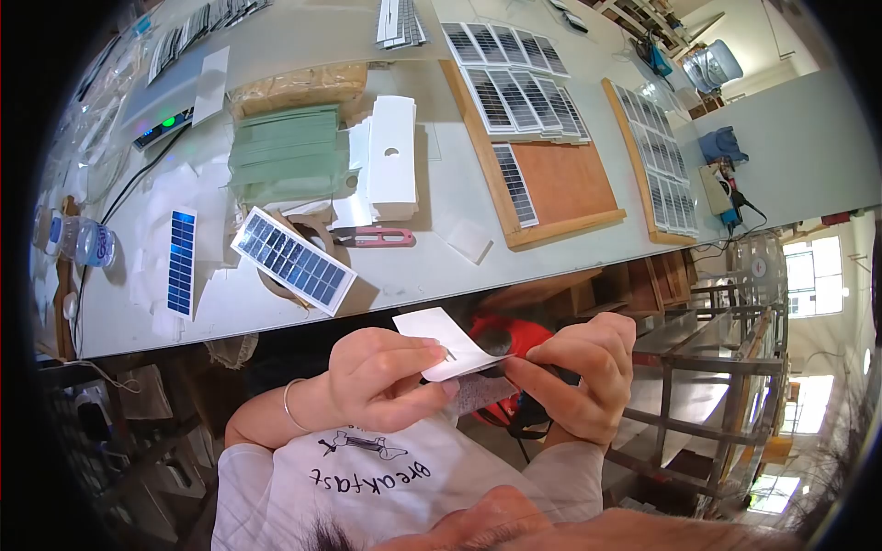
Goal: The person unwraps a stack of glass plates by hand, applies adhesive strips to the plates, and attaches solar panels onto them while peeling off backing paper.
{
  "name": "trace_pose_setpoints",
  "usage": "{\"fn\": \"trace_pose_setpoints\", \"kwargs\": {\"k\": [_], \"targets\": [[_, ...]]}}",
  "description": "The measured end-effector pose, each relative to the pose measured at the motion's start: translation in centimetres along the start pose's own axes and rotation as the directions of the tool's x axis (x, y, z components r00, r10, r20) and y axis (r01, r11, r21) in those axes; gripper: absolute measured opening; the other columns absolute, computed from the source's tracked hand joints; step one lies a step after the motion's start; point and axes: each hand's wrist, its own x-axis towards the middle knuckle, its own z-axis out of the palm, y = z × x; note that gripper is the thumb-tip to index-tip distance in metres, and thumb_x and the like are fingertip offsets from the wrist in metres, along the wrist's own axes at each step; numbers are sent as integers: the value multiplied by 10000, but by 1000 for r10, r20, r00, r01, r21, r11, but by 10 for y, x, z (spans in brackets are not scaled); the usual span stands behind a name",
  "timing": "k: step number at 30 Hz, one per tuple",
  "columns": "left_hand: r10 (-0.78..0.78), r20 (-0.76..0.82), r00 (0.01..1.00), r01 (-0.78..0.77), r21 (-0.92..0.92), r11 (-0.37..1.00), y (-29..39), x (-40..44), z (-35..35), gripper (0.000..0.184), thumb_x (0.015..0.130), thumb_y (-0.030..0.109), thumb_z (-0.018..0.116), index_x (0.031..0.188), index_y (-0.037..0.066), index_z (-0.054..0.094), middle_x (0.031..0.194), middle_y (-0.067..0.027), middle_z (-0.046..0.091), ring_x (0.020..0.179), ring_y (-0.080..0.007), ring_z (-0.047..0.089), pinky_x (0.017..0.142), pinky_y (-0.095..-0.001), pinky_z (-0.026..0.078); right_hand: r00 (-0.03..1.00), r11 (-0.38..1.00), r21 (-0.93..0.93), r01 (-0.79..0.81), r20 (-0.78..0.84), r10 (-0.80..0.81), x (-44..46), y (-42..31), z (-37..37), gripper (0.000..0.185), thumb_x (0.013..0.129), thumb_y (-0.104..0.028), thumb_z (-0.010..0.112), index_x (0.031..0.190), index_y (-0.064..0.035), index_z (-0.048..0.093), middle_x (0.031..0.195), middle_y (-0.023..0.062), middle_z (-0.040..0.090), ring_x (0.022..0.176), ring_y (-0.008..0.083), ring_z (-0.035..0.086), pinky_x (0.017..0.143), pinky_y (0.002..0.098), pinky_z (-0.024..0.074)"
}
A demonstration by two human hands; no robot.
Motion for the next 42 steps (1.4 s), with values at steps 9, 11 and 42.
{"fn": "trace_pose_setpoints", "kwargs": {"k": [9,11,42], "targets": [[-2,3,1000,2,22,1000,1,3,0,269,717,76,763,974,97,689,962,-82,656,767,-192,666,563,-257,481,999,998,-62,-26,-23,24,5,-6,1,258,601,-237,724,855,-213,762,811,-78,589,693,120,552,658,327,377],[0,-8,1000,0,21,1000,0,1,1,281,727,73,752,999,89,683,960,-81,655,772,-192,667,568,-257,483,1000,999,-53,7,18,-7,2,-3,-2,339,652,-145,757,985,-200,727,878,-73,588,738,118,541,704,321,368],[3,-7,1000,-3,24,1000,-1,-1,0,356,740,80,748,1085,67,662,946,-69,650,789,-186,673,585,-253,481,1000,999,-53,-5,-3,4,-3,-7,-2,325,707,-173,815,1023,-166,740,906,-61,601,766,120,553,715,314,357]]}}
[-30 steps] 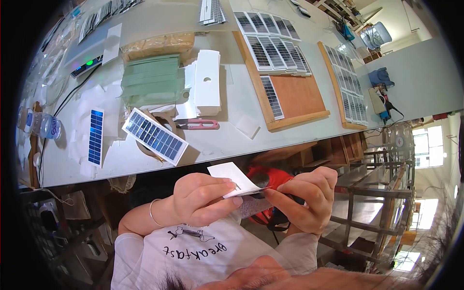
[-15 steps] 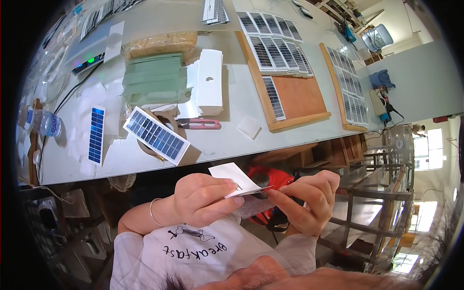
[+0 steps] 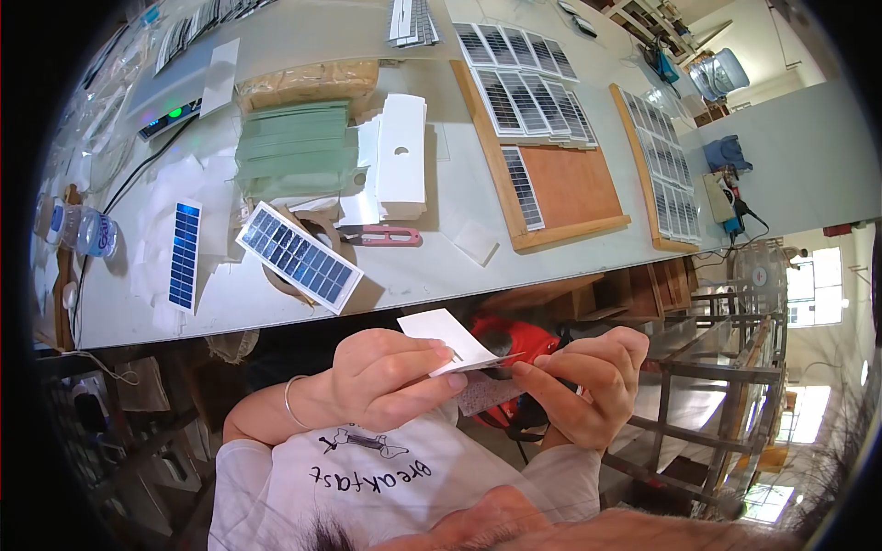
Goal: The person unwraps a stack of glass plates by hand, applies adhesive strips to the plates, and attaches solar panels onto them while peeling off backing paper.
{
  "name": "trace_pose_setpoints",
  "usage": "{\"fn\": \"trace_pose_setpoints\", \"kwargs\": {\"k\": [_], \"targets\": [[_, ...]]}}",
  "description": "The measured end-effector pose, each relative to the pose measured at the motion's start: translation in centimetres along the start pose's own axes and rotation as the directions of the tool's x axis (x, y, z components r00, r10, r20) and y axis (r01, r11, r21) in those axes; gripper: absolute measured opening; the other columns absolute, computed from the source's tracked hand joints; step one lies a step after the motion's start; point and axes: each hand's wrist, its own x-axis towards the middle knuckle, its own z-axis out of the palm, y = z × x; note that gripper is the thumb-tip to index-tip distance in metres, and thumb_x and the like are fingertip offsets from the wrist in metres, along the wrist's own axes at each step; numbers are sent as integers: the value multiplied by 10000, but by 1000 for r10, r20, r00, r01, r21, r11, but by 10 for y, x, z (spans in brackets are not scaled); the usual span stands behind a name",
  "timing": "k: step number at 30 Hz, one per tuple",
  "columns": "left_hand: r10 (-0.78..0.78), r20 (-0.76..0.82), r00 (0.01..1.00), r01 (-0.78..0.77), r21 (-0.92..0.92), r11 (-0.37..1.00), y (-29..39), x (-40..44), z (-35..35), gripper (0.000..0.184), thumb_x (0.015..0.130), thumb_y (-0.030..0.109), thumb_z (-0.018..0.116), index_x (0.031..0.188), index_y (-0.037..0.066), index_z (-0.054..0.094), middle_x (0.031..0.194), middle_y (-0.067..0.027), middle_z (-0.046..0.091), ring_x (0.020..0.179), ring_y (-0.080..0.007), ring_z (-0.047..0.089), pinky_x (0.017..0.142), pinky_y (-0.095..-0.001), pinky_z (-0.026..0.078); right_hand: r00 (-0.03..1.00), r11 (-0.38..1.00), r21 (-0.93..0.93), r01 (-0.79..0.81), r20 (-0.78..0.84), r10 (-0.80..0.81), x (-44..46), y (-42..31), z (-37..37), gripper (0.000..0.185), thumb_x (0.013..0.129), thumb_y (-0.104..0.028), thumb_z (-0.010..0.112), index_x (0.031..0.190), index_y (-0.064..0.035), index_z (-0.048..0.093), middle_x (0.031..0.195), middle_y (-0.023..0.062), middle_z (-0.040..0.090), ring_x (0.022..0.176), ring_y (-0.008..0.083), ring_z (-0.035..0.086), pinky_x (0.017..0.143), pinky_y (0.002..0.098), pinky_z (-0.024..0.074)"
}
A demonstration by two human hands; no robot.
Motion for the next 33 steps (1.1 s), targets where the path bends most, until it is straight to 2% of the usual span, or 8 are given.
{"fn": "trace_pose_setpoints", "kwargs": {"k": [3,6,9,12,18,33], "targets": [[5,-3,1000,-5,-2,1000,0,1,0,351,736,81,746,1077,57,664,949,-79,654,785,-190,671,588,-253,483,1000,1000,7,2,3,-2,-1,0,0,327,705,-166,814,1023,-164,741,916,-56,605,772,123,560,717,315,359],[10,-13,1000,-10,0,1000,0,1,1,341,734,83,744,1065,49,667,957,-90,659,783,-192,670,590,-254,484,989,995,-39,-89,-126,83,4,-8,10,204,607,-257,768,805,-209,750,813,-80,596,673,121,575,647,328,356],[3,-18,1000,-4,-9,1000,0,1,1,333,735,88,740,1059,53,670,959,-90,662,785,-191,666,592,-256,483,987,995,-31,-90,-138,85,3,-8,12,209,610,-253,771,813,-210,746,811,-83,594,668,121,575,644,328,355],[-22,12,1000,22,-36,999,2,-1,0,324,739,87,736,1055,59,669,960,-87,664,787,-188,663,591,-257,482,1000,1000,17,8,-7,-8,-1,0,1,341,680,-153,821,1012,-159,748,919,-50,606,784,123,572,712,312,370],[-10,1,1000,10,-23,1000,1,-1,1,310,742,92,734,1043,67,668,967,-84,664,786,-184,661,589,-258,482,1000,997,76,-13,1,13,0,2,-2,326,672,-170,825,990,-162,754,912,-58,601,776,123,564,713,315,370],[-13,-27,1000,13,-19,1000,1,-1,4,346,745,89,721,1085,57,666,940,-74,658,785,-185,661,590,-257,482,1000,997,78,-5,6,5,0,4,-1,347,627,-148,813,970,-144,759,903,-56,602,773,129,566,712,315,372]]}}
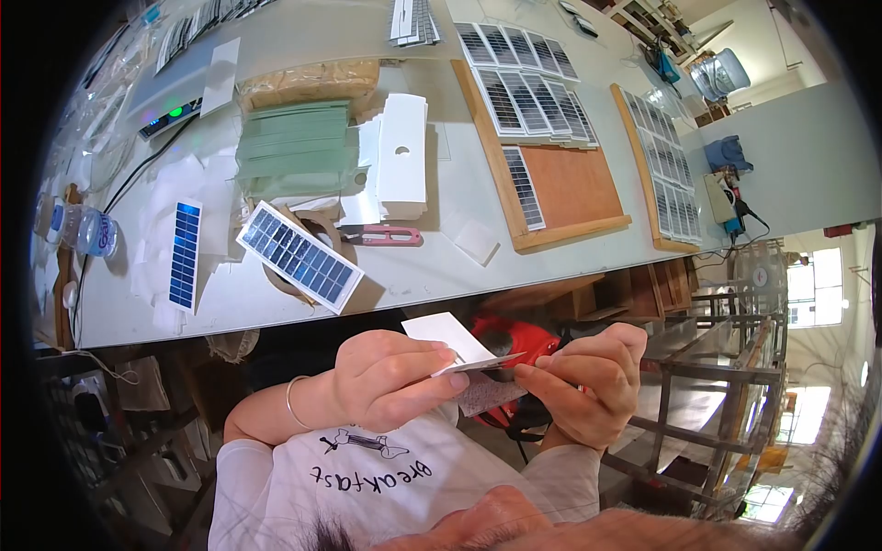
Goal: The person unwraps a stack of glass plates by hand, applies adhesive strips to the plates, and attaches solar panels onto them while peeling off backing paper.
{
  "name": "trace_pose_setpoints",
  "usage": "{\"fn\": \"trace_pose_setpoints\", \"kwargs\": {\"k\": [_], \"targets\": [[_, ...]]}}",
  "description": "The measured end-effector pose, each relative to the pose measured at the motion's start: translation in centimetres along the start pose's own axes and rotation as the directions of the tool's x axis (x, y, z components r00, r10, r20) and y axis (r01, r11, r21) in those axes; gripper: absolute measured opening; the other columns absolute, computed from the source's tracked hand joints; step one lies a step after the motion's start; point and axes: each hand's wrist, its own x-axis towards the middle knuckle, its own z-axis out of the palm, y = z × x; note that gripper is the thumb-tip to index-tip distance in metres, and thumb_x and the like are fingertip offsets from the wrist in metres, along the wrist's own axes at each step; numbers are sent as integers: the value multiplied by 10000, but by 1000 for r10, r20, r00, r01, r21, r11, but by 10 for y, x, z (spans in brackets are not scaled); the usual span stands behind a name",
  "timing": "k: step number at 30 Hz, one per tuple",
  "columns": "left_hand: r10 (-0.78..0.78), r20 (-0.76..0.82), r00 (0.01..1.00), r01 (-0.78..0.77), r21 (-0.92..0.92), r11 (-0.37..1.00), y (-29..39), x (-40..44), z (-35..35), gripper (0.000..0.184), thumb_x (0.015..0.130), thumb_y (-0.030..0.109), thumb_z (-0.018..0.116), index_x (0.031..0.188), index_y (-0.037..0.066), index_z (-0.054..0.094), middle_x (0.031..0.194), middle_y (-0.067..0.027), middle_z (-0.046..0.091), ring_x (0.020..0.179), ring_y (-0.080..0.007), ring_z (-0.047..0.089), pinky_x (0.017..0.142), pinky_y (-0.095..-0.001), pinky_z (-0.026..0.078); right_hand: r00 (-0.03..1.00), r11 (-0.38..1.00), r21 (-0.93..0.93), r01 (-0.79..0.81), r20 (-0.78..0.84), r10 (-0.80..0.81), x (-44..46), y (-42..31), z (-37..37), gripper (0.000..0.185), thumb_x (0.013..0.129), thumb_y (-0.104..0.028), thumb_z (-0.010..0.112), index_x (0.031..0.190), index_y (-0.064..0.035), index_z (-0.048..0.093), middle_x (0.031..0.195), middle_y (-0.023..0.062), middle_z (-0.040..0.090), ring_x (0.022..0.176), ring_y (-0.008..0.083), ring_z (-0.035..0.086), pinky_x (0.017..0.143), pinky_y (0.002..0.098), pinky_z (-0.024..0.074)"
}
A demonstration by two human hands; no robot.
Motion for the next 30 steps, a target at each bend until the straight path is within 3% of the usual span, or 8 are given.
{"fn": "trace_pose_setpoints", "kwargs": {"k": [9,12,15,18,27,30], "targets": [[-10,7,1000,10,-18,1000,0,0,0,342,743,86,712,1080,50,671,941,-75,657,782,-184,660,588,-258,484,1000,999,47,6,-2,-6,-1,4,3,359,612,-138,811,968,-146,761,881,-62,603,764,122,560,705,309,374],[-15,18,1000,15,-30,999,0,0,-1,336,734,88,715,1068,51,686,942,-74,657,783,-182,660,591,-258,485,985,993,0,-122,-119,121,2,-6,12,237,524,-240,736,753,-199,780,775,-97,611,673,113,578,659,325,370],[-19,26,999,20,-35,999,0,0,-2,327,730,89,717,1054,53,697,944,-73,657,784,-181,660,593,-259,485,982,990,9,-140,-130,140,1,-6,14,235,527,-241,736,754,-202,780,774,-98,610,670,112,576,661,326,372],[-18,20,1000,19,-32,999,0,-1,-1,321,726,87,718,1045,53,702,945,-74,657,784,-181,659,595,-260,485,1000,999,46,-15,-16,16,-3,4,4,347,637,-146,817,979,-168,761,882,-82,593,761,117,555,707,310,373],[-20,14,1000,20,-39,999,-1,-2,0,323,728,83,714,1047,43,699,938,-76,658,785,-188,662,587,-262,484,1000,999,38,0,-14,1,-4,6,7,362,632,-147,810,990,-173,757,881,-79,596,759,111,552,713,305,375],[-17,16,1000,17,-36,999,-1,-2,-1,317,731,81,710,1046,46,700,937,-75,657,784,-188,662,588,-262,485,990,994,8,-106,-96,107,0,-2,14,231,548,-224,748,776,-208,780,775,-103,598,672,101,576,665,316,368]]}}
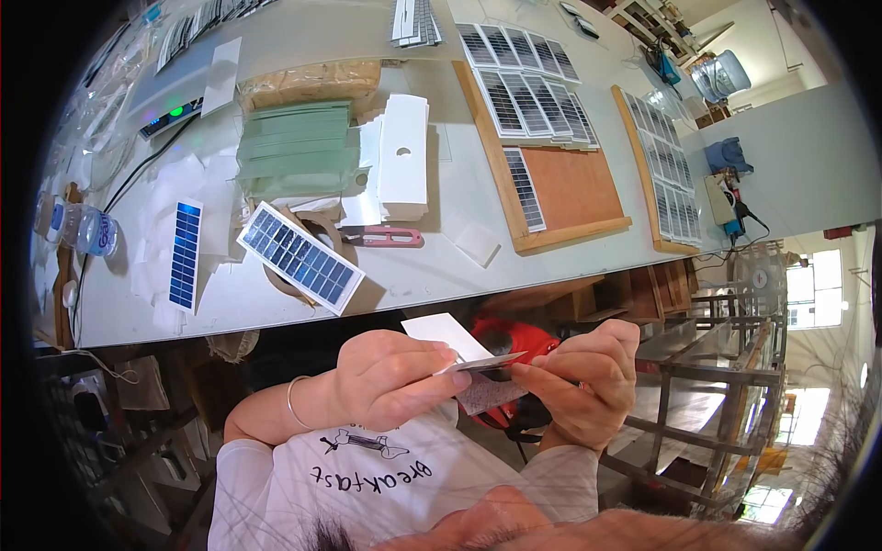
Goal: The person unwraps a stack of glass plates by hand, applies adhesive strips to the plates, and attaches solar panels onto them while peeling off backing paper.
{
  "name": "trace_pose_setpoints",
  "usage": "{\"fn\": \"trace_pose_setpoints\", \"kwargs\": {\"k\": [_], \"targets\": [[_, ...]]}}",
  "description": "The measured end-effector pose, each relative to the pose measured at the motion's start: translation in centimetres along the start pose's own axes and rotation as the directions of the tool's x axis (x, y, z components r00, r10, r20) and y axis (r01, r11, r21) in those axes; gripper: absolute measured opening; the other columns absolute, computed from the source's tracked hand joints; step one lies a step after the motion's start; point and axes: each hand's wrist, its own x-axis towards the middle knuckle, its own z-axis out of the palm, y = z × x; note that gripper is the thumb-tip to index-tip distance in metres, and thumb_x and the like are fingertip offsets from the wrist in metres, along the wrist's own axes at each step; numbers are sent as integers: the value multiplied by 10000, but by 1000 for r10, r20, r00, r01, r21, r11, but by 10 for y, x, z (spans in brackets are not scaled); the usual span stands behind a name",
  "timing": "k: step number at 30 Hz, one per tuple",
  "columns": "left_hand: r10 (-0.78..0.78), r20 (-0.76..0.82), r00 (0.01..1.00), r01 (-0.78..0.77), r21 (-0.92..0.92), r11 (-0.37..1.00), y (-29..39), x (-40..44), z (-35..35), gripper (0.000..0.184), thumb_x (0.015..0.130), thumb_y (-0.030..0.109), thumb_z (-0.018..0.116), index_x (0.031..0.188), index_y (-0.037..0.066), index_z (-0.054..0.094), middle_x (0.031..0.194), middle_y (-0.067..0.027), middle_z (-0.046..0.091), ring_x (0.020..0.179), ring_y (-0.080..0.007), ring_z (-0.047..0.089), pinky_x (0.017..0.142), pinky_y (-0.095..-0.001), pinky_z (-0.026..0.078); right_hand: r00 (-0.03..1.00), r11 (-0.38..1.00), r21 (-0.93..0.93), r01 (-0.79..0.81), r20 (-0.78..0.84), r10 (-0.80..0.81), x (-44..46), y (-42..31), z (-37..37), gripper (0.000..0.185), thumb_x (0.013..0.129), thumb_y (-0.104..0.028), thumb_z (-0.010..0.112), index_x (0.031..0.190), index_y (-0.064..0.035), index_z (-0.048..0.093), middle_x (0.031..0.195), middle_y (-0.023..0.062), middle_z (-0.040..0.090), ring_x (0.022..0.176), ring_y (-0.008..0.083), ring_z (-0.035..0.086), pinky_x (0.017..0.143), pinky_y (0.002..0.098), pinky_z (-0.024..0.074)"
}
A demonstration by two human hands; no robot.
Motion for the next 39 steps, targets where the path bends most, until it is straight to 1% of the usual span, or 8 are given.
{"fn": "trace_pose_setpoints", "kwargs": {"k": [3,6,12,18,24,33,36,39], "targets": [[-1,0,1000,1,5,1000,0,0,0,317,732,84,710,1048,49,700,934,-71,654,783,-185,662,587,-260,484,989,997,53,54,132,-60,-2,6,-13,366,607,-150,796,972,-172,768,883,-82,592,757,112,550,713,314,375],[1,-2,1000,-1,13,1000,0,0,-1,321,728,87,714,1047,51,703,934,-66,652,783,-183,661,588,-257,481,994,998,52,20,103,-25,-3,5,-11,358,609,-146,791,965,-175,773,888,-85,591,767,112,552,717,315,375],[10,-4,1000,-9,37,999,0,1,-1,306,724,88,717,1029,56,709,941,-64,652,787,-181,661,588,-256,479,994,997,70,43,93,-50,0,5,-7,381,610,-152,803,988,-179,765,889,-87,594,760,111,553,715,314,374],[-3,18,1000,3,-10,1000,-1,0,-4,304,749,93,721,1050,63,695,953,-73,658,774,-180,665,591,-254,482,992,993,64,94,81,-99,0,9,-7,358,634,-148,822,985,-183,763,878,-84,591,749,110,547,704,313,366],[14,9,1000,-15,37,999,0,2,-6,328,763,87,721,1088,68,672,956,-68,663,786,-176,674,595,-251,484,992,995,35,94,81,-97,4,8,-14,367,606,-140,837,964,-179,769,880,-81,591,743,114,543,697,310,362],[14,12,1000,-14,11,1000,-2,3,-5,314,766,78,727,1073,53,666,946,-68,660,774,-173,673,594,-249,485,991,989,85,121,51,-125,8,8,-7,363,578,-136,815,937,-175,772,868,-79,597,748,110,549,688,308,361],[-2,4,1000,1,13,1000,-1,3,-5,294,753,68,731,1043,87,685,960,-65,658,771,-171,672,583,-243,478,989,989,81,126,64,-131,7,9,-6,350,585,-130,808,930,-170,772,866,-79,598,739,108,548,686,308,358],[23,17,1000,-24,50,998,1,3,-5,293,732,53,734,1011,137,705,985,-66,655,767,-169,669,573,-233,470,987,987,89,137,71,-144,6,10,-7,347,588,-130,808,930,-176,773,865,-81,595,733,106,549,685,307,355]]}}
